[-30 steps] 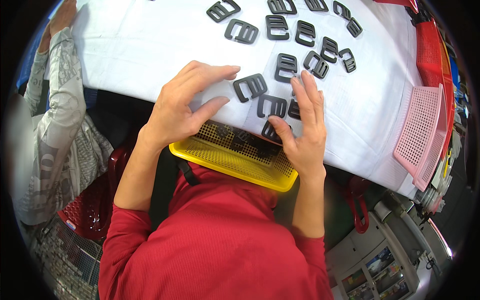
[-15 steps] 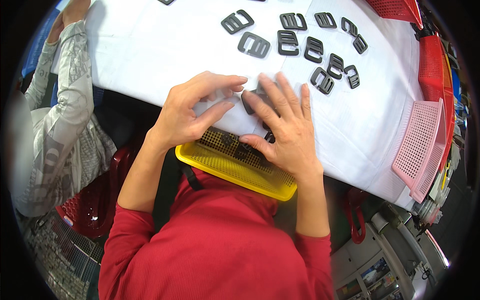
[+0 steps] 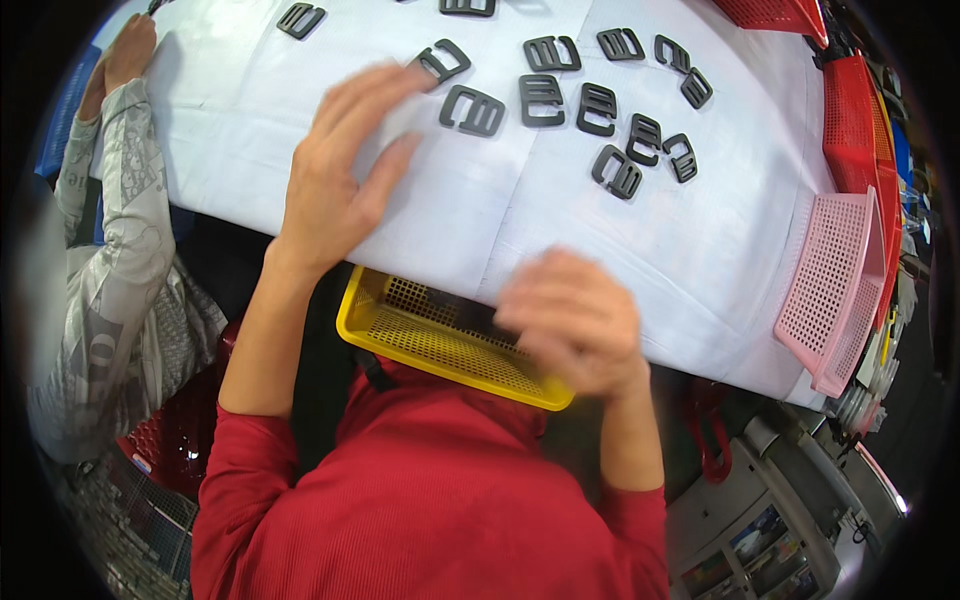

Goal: The person sorts small black plastic buckles on a white table, picking them up and placing them into a yellow basket. Other workers are visible at the same table performing similar sorting actions.

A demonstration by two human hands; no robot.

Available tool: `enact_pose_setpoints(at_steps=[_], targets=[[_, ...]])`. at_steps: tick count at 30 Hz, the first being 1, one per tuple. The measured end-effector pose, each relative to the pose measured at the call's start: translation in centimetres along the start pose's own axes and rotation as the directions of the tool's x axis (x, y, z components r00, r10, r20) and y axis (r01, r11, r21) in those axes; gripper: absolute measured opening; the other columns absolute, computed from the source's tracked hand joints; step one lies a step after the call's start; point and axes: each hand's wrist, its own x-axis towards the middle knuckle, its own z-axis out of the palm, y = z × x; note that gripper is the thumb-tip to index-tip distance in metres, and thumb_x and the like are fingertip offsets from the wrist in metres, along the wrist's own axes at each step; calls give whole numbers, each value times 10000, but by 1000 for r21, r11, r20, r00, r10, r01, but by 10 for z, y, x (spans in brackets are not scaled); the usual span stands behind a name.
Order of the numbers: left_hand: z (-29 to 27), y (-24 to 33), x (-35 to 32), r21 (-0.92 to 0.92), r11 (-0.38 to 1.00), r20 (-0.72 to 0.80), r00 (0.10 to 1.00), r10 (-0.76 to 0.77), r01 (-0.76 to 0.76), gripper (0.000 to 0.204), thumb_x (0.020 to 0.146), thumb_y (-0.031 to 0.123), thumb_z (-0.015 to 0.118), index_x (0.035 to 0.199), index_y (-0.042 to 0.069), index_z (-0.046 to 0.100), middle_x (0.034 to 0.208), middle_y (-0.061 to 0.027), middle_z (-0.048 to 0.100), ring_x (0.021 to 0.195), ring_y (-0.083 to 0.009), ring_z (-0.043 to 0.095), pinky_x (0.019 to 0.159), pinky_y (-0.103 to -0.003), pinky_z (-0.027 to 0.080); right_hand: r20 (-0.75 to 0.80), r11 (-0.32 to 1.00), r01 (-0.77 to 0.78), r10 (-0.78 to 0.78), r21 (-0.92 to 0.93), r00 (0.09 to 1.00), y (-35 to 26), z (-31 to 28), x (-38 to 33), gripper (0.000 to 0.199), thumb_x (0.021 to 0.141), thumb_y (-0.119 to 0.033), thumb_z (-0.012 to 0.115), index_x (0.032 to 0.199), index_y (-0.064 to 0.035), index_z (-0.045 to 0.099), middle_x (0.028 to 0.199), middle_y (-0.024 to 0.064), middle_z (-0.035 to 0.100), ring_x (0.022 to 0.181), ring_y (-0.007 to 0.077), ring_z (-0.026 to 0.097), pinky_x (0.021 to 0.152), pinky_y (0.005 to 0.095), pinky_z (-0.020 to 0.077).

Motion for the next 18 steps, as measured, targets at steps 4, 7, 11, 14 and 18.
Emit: enact_pose_setpoints(at_steps=[4, 7, 11, 14, 18], targets=[[16, -8, 14, 170, 985, 21, 1000, 9, -13, 555, 862, 25, 594, 1406, 82, 500, 1433, -112, 518, 1416, -297, 373, 1190, -463, 213, -342, 841, -259, 95, -474, 935, 21, -13, 6, 320, 808, -182, 738, 1125, -143, 718, 1229, 97, 654, 1226, 287, 566, 1127, 515, 301], [16, 7, 6, 114, 991, 225, 973, 45, -72, 533, 844, 12, 607, 1368, 85, 543, 1411, -111, 537, 1399, -297, 400, 1185, -492, 225, -271, 806, -261, 129, -531, 954, 21, -17, 2, 363, 810, -213, 739, 1163, -138, 700, 1255, 82, 644, 1255, 283, 546, 1171, 538, 190], [17, 20, -2, -184, 979, 388, 908, 158, -92, 511, 816, -11, 624, 1319, 75, 584, 1393, -113, 547, 1363, -301, 449, 1168, -480, 281, -196, 817, -168, 69, -552, 978, 25, -36, -3, 418, 817, -232, 733, 1220, -143, 668, 1277, 53, 631, 1287, 273, 517, 1188, 544, 113], [27, 29, 19, -116, 990, 274, 956, 105, -76, 488, 831, 13, 635, 1314, 66, 582, 1389, -115, 544, 1356, -319, 449, 1166, -454, 298, -338, 730, -291, 87, -618, 937, 37, -42, 12, 436, 841, -273, 719, 1252, -148, 649, 1340, 63, 589, 1328, 278, 470, 1184, 550, 122], [46, 29, 37, 140, 961, 229, 952, 202, -238, 451, 862, 54, 638, 1310, 69, 583, 1395, -126, 534, 1346, -333, 451, 1122, -424, 369, -297, 720, -287, 117, -631, 948, 44, -43, 17, 435, 862, -329, 698, 1252, -145, 645, 1309, 65, 613, 1316, 283, 482, 1181, 558, 121]])
